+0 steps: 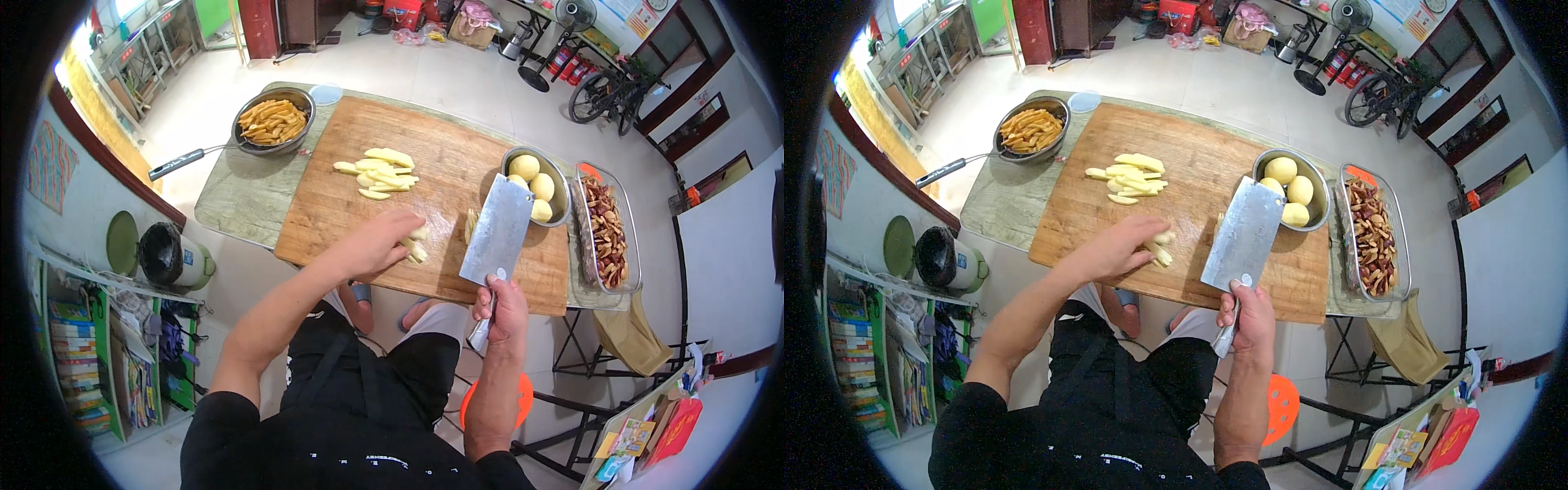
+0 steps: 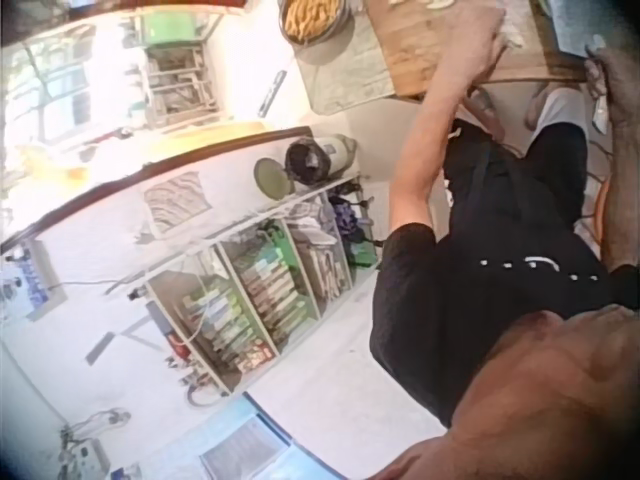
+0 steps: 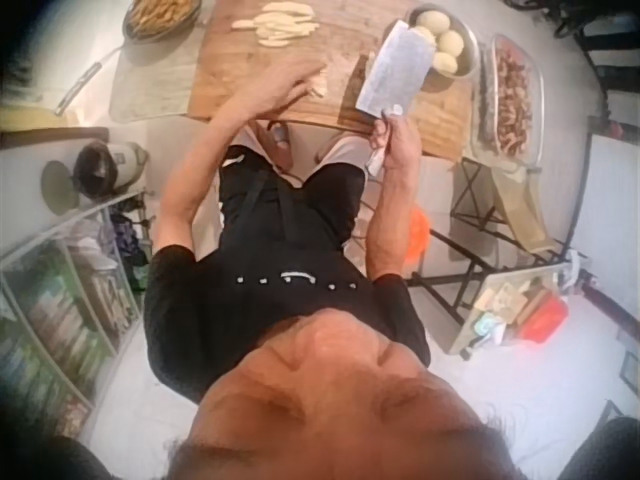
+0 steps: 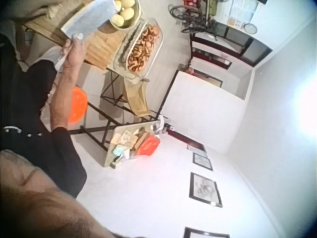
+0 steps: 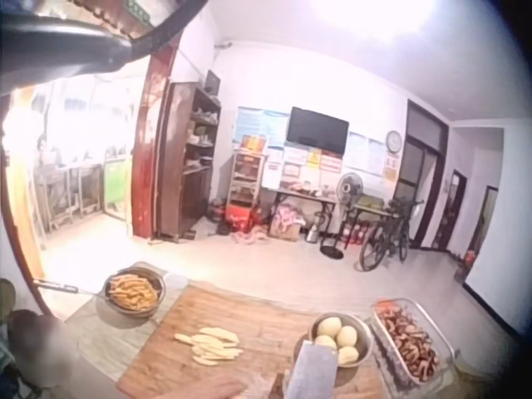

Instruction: The person slices peeled potatoes into thin strips on a wooden cutting board using a large cleaver. The person holds the potato slices with one hand and cuts them into uniform strips with the other, accumulating a pile of cut potatoes on the board.

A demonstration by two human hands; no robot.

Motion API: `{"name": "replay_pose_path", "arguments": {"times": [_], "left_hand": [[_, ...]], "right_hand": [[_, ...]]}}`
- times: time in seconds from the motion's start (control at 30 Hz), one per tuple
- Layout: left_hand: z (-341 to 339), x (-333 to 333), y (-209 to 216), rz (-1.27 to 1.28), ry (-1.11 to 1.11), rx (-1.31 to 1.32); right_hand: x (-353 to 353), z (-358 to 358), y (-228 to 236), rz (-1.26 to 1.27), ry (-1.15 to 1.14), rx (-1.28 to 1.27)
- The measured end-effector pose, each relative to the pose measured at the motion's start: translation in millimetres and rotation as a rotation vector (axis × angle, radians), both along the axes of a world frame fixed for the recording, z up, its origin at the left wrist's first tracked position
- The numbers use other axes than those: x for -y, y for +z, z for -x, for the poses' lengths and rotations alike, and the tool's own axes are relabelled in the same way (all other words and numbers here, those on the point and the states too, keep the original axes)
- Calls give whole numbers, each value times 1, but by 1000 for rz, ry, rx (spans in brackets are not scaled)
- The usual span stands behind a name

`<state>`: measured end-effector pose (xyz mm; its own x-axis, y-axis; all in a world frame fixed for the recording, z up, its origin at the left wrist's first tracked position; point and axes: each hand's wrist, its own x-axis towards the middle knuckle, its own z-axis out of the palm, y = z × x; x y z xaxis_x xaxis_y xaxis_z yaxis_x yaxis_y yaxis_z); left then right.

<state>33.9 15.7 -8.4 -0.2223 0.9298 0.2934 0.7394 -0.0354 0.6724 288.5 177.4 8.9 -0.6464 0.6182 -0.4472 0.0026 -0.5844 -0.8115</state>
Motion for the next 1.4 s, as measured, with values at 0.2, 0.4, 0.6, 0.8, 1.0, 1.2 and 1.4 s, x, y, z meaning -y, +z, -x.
{"name": "replay_pose_path", "arguments": {"times": [0.2,0.4,0.6,0.8,1.0,1.2,1.4], "left_hand": [[10,-5,15,84,-229,-239],[6,-12,17,174,-193,-449],[-10,-28,7,155,-47,-577],[-15,-38,-3,90,94,-470],[-16,-57,-9,75,276,-84],[-16,-50,-10,-21,325,-116],[-30,-23,16,242,240,-347]], "right_hand": [[1,-4,-6,23,-35,-55],[5,-12,-11,5,-148,-117],[14,-35,-18,-35,-278,-78],[21,-54,-19,-61,-299,-16],[23,-66,-15,-59,-345,67],[30,-80,-16,-31,-340,114],[27,-78,-22,-17,-330,175]]}}
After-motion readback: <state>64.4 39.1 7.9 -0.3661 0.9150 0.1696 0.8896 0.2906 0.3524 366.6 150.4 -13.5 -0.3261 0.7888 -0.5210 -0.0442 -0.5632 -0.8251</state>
